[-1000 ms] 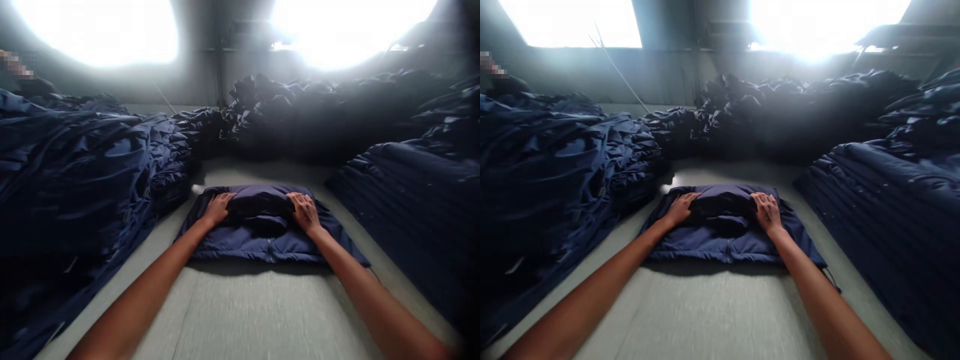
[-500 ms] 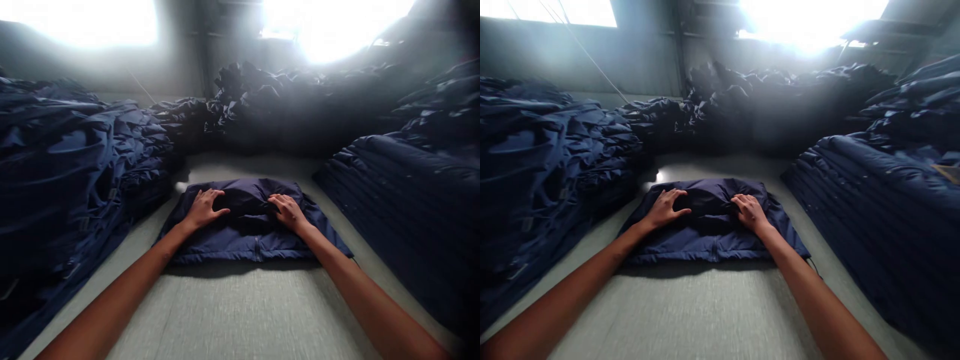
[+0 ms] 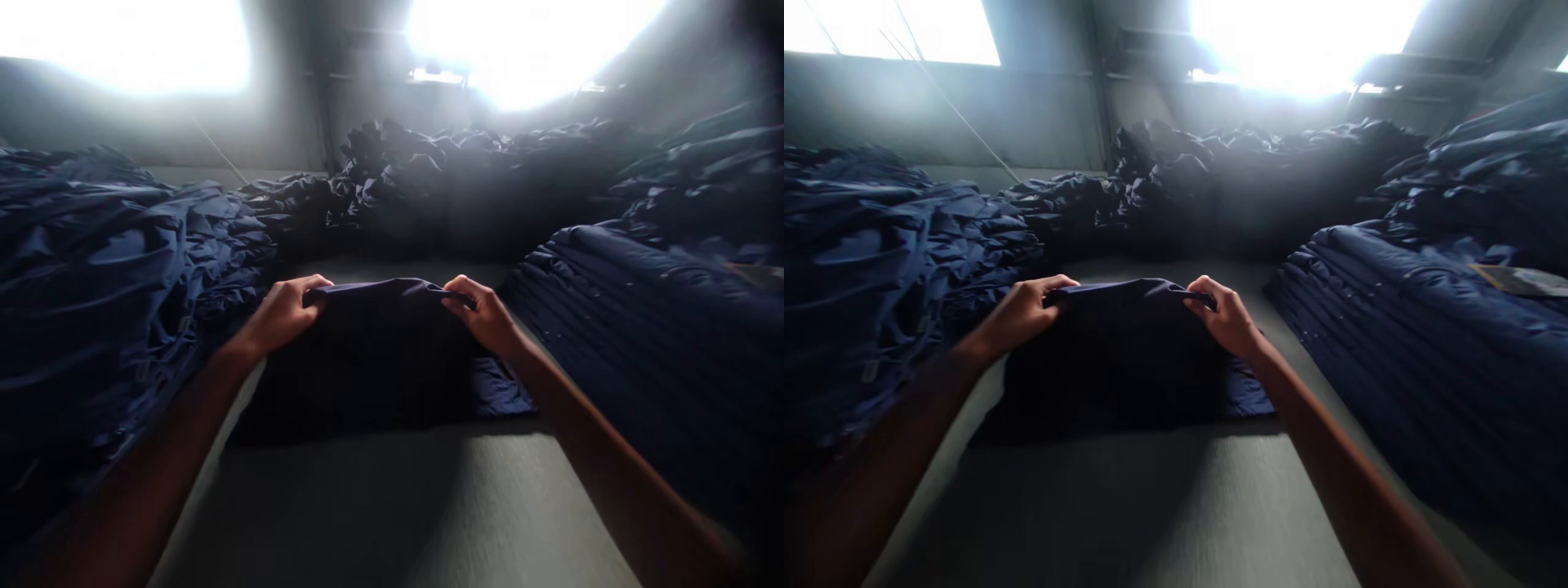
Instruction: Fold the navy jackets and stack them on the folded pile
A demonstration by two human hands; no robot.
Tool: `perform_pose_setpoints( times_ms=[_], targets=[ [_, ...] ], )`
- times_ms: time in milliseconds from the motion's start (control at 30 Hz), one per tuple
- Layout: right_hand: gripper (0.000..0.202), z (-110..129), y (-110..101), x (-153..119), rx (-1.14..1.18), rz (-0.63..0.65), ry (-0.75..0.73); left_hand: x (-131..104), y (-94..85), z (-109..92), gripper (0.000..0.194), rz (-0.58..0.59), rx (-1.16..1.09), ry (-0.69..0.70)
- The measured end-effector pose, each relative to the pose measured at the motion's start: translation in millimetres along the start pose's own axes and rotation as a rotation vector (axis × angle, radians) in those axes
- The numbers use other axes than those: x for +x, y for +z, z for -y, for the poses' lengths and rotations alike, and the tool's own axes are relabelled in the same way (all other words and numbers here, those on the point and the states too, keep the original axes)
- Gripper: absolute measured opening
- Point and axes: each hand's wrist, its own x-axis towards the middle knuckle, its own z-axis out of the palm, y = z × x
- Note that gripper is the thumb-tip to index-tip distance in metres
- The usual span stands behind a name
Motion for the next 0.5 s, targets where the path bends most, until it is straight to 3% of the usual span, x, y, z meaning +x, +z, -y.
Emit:
perform_pose_setpoints(
  times_ms=[100,133,167,233,367,433,500],
  targets=[
    [0.029,42.3,-43.3,-8.7,0.06,0.493,0.034,-16.0,-42.8,-12.6,0.043,0.612,-0.214,0.037],
    [0.034,51.4,-53.5,-11.3,0.102,0.667,0.066,-21.0,-51.8,-14.5,0.05,0.766,-0.277,0.034],
    [0.04,56.1,-59.8,-13.2,0.142,0.788,0.093,-24.5,-57.0,-15.1,0.057,0.848,-0.329,0.024],
    [0.046,50.4,-59.1,-13.7,0.169,0.812,0.115,-25.1,-54.8,-12.3,0.061,0.823,-0.383,0.005],
    [0.05,-6.9,-20.8,-9.6,-0.198,0.389,0.097,-8.9,-10.7,11.9,0.062,0.478,-0.159,0.011],
    [0.061,-39.1,0.8,-11.8,-0.366,0.419,0.143,-2.9,18.1,29.0,0.07,0.41,0.017,0.012],
    [0.067,-62.7,17.1,-17.6,-0.403,0.525,0.174,-2.4,43.1,43.6,0.076,0.426,0.131,-0.008]
  ],
)
